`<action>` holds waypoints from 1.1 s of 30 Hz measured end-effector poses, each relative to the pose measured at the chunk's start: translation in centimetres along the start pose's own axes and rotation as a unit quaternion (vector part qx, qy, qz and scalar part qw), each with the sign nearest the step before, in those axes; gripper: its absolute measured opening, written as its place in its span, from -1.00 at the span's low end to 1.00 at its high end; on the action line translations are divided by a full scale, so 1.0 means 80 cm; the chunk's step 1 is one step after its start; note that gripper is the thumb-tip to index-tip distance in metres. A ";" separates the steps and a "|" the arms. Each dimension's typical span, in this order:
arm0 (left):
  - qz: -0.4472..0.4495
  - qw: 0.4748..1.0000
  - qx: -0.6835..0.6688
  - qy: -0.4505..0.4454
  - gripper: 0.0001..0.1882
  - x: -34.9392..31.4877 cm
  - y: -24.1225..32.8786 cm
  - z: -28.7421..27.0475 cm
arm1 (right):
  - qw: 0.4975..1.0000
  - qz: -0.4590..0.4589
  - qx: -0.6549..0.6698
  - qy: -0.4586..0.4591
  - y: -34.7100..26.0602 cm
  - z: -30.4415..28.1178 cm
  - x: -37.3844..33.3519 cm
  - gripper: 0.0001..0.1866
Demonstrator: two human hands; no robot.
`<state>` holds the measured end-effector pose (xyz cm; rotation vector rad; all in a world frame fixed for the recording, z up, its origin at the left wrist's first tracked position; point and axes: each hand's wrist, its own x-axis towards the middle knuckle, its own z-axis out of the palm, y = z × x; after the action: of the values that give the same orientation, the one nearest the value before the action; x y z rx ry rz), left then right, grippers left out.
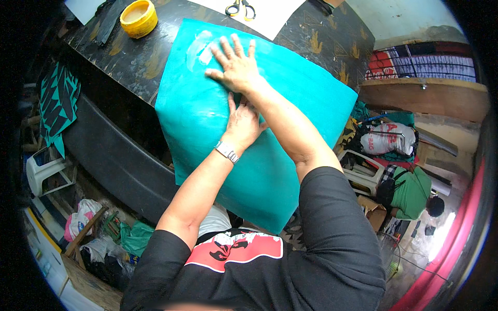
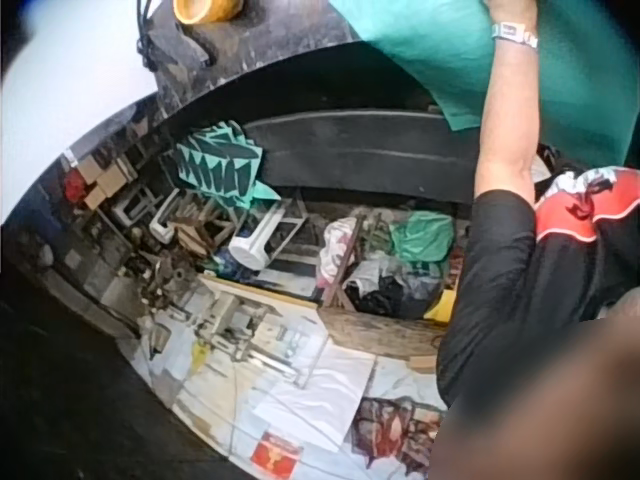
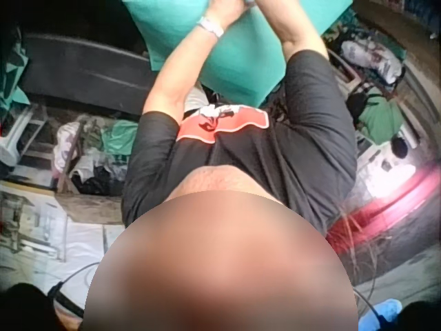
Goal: The person smooths a large teal sheet on a workbench, then repeatedly picks up black cut pieces and places them in rows on the sheet. The person adjusts the positions of the pieces to align them neatly.
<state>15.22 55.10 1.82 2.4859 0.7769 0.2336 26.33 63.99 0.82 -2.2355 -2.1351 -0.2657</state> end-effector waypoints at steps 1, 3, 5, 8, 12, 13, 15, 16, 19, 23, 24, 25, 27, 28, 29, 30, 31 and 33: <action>0.002 1.000 -0.001 -0.001 0.02 0.000 0.000 0.000 | 0.998 -0.053 -0.004 -0.039 -0.004 -0.004 -0.005 -0.17; -0.008 0.999 -0.008 -0.053 0.03 0.002 -0.001 0.000 | 0.988 -0.093 0.076 -0.096 -0.009 -0.013 -0.003 -0.25; -0.001 0.999 0.032 -0.021 0.02 0.003 -0.002 0.003 | 0.992 -0.062 0.079 -0.082 -0.003 -0.022 0.016 -0.28; 0.009 1.000 0.027 0.011 -0.07 0.002 -0.004 0.013 | 1.000 -0.004 -0.018 -0.006 -0.006 -0.026 0.045 -0.20; 0.022 0.996 -0.058 0.067 -0.33 0.011 -0.010 0.025 | 0.993 -0.088 -0.079 0.006 -0.054 -0.025 0.026 -0.08; 0.025 0.995 -0.011 0.093 -0.33 0.013 -0.011 0.026 | 0.994 -0.097 -0.048 -0.031 -0.059 -0.027 0.018 -0.07; 0.012 0.998 0.005 0.067 -0.31 0.010 -0.010 0.028 | 0.990 -0.120 0.034 -0.072 -0.056 -0.031 0.013 -0.10; 0.004 0.999 -0.033 0.029 -0.29 0.010 -0.008 0.028 | 0.996 -0.084 0.006 -0.040 -0.047 -0.034 0.015 -0.11; 0.002 1.000 0.005 -0.014 -0.21 0.005 -0.010 0.032 | 0.991 0.038 -0.121 -0.049 -0.026 -0.034 0.030 -0.13; 0.030 0.984 -0.122 0.126 -0.35 0.015 -0.016 0.043 | 0.993 -0.067 0.039 -0.094 -0.064 -0.025 0.014 -0.08; 0.036 0.984 -0.117 0.131 -0.35 0.016 -0.017 0.044 | 0.985 -0.113 0.100 -0.081 -0.072 -0.025 0.011 -0.09; 0.035 0.988 -0.102 0.114 -0.36 0.019 -0.017 0.044 | 0.984 -0.096 0.128 -0.078 -0.072 -0.027 0.004 -0.18; 0.011 0.998 -0.035 0.044 -0.37 0.016 -0.016 0.040 | 0.963 -0.065 0.238 -0.108 -0.045 -0.038 -0.001 -0.43; -0.006 0.999 0.048 0.014 -0.33 0.017 -0.013 0.036 | 0.950 -0.007 0.310 -0.031 -0.027 -0.044 -0.013 -0.52; -0.007 0.999 0.036 0.040 -0.31 0.012 -0.012 0.032 | 0.939 0.017 0.335 0.075 0.002 -0.052 -0.027 -0.52; 0.001 0.996 0.020 0.083 -0.29 0.008 -0.010 0.027 | 0.920 0.055 0.366 0.127 0.036 -0.058 -0.045 -0.49; -0.001 0.998 -0.006 0.070 -0.27 0.007 -0.010 0.022 | 0.888 0.095 0.408 0.191 0.069 -0.067 -0.085 -0.43; 0.005 0.998 0.001 0.061 -0.28 0.005 -0.009 0.015 | 0.891 0.227 0.288 0.268 0.131 -0.076 -0.160 -0.29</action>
<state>15.56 55.31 0.41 2.4963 0.8137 0.3913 35.67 49.94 5.84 -1.9212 -1.1720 -0.1666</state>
